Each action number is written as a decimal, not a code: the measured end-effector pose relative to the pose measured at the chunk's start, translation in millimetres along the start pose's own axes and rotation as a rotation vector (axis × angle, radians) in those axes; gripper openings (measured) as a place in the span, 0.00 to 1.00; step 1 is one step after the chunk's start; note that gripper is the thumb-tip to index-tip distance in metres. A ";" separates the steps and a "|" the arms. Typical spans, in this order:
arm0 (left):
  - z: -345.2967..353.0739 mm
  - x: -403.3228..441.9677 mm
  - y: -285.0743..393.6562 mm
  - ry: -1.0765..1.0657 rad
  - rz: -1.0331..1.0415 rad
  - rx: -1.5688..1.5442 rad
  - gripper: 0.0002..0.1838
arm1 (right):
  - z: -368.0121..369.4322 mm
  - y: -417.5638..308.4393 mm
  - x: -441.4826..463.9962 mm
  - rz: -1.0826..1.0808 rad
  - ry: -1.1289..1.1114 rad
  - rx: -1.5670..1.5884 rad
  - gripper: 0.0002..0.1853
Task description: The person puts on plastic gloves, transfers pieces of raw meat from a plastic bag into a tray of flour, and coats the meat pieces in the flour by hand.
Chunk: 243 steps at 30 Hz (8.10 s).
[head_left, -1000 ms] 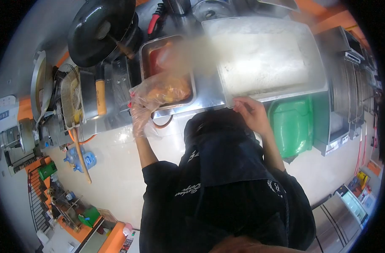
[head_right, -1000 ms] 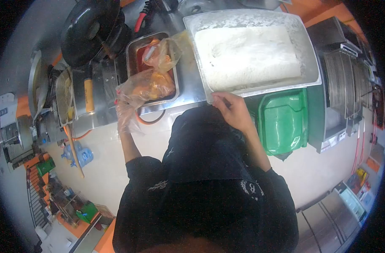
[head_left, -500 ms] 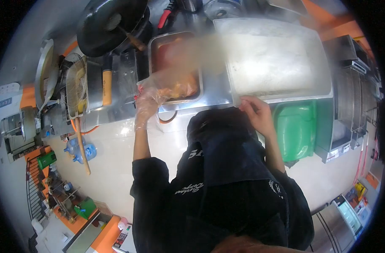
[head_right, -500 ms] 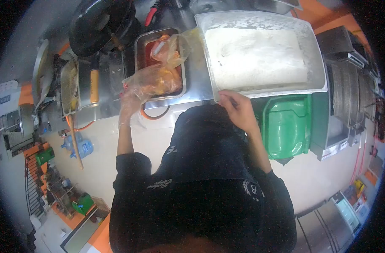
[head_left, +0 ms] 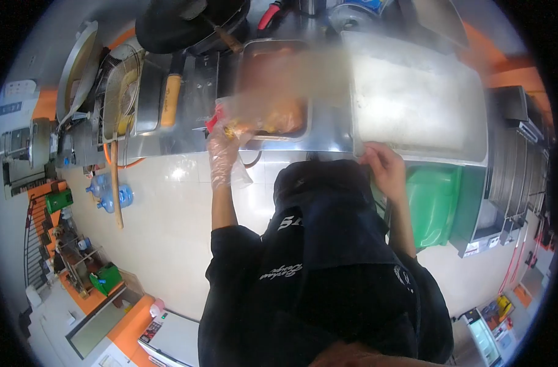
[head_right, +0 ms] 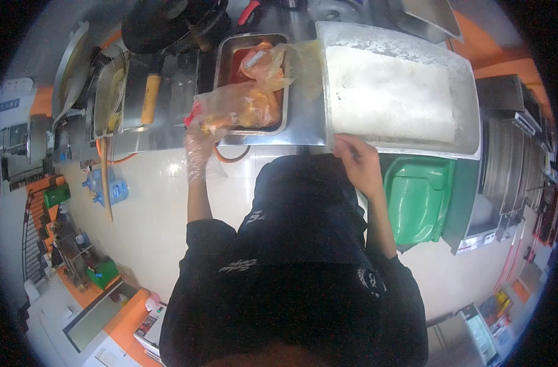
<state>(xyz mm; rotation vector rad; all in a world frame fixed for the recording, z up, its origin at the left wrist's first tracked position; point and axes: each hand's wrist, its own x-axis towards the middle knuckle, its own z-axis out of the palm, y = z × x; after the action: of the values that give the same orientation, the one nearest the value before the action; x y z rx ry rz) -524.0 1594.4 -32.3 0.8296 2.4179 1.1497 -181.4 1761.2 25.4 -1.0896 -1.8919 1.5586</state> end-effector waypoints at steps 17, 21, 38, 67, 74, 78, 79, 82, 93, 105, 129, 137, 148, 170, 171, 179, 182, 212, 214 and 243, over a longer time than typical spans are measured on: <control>-11.2 -1.6 -3.1 0.007 0.146 0.024 0.25 | -1.1 -6.6 -4.3 0.030 0.017 -0.035 0.12; -21.1 -1.7 -12.7 -0.012 -0.081 -0.358 0.18 | -3.9 -9.3 -3.7 0.021 0.028 -0.053 0.12; -41.1 -52.2 102.7 0.466 0.050 -0.570 0.19 | -40.6 -4.7 9.7 -0.028 0.120 -0.044 0.11; 120.5 -165.9 337.5 -0.313 0.496 -0.638 0.14 | -145.5 65.0 88.0 -0.252 -0.116 -0.506 0.14; 118.0 -126.5 333.6 -0.326 0.439 -0.701 0.12 | -149.8 102.4 107.1 -0.357 0.075 -1.165 0.21; 122.2 -83.4 325.8 -0.324 0.323 -0.737 0.12 | -161.1 88.4 114.2 -0.157 0.256 -0.977 0.23; 127.4 -71.3 325.2 -0.328 0.285 -0.732 0.11 | -161.4 92.2 120.3 -0.209 0.254 -0.982 0.23; 151.8 -39.3 321.5 -0.318 0.225 -0.585 0.11 | -167.3 103.5 132.6 -0.089 0.177 -0.936 0.21; 265.8 0.2 252.2 -0.700 0.136 -0.329 0.14 | -252.2 143.7 134.1 -0.213 0.566 -1.256 0.12; 309.2 10.0 230.4 -0.542 0.354 0.284 0.15 | -317.6 138.0 167.7 0.143 0.238 -1.225 0.11; 299.2 0.6 220.7 -0.710 0.501 0.167 0.14 | -325.4 138.9 141.2 -0.170 0.431 0.212 0.21; 274.1 18.7 254.7 -0.893 0.374 0.359 0.22 | -313.5 82.7 118.3 -0.075 0.327 0.622 0.31; 312.9 24.7 295.8 -0.715 0.430 -0.117 0.26 | -273.6 52.4 122.3 -0.327 0.235 0.505 0.35; 389.8 55.8 299.6 -0.568 -0.393 -1.071 0.13 | -220.3 15.7 96.9 -0.321 0.174 0.432 0.33; 402.5 59.7 296.8 -0.537 -0.592 -1.207 0.13 | -217.4 16.4 89.6 -0.381 0.184 0.287 0.31; 455.9 33.1 310.9 -0.455 -0.758 -1.322 0.11 | -165.5 -36.4 72.1 -0.548 0.495 -0.043 0.24; 451.5 20.1 311.4 -0.517 -0.708 -1.310 0.11 | -154.7 -73.4 59.7 -0.480 0.302 -0.413 0.24; 436.4 -58.3 316.0 -0.826 -0.271 -0.999 0.10 | -177.8 -47.2 68.3 -0.280 0.359 -0.706 0.30; 434.0 -54.4 319.2 -0.824 -0.255 -0.990 0.10 | -171.6 -55.5 70.7 -0.429 0.441 -0.682 0.30; 432.5 -38.5 328.5 -0.825 -0.147 -0.881 0.13 | -143.7 -95.1 78.6 -0.316 0.581 0.104 0.24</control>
<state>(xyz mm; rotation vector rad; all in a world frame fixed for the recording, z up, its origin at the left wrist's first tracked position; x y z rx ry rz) -150.1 1990.1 -38.7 0.6160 1.1177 1.2873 -145.2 1905.4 142.7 -0.9999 -1.4783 1.0110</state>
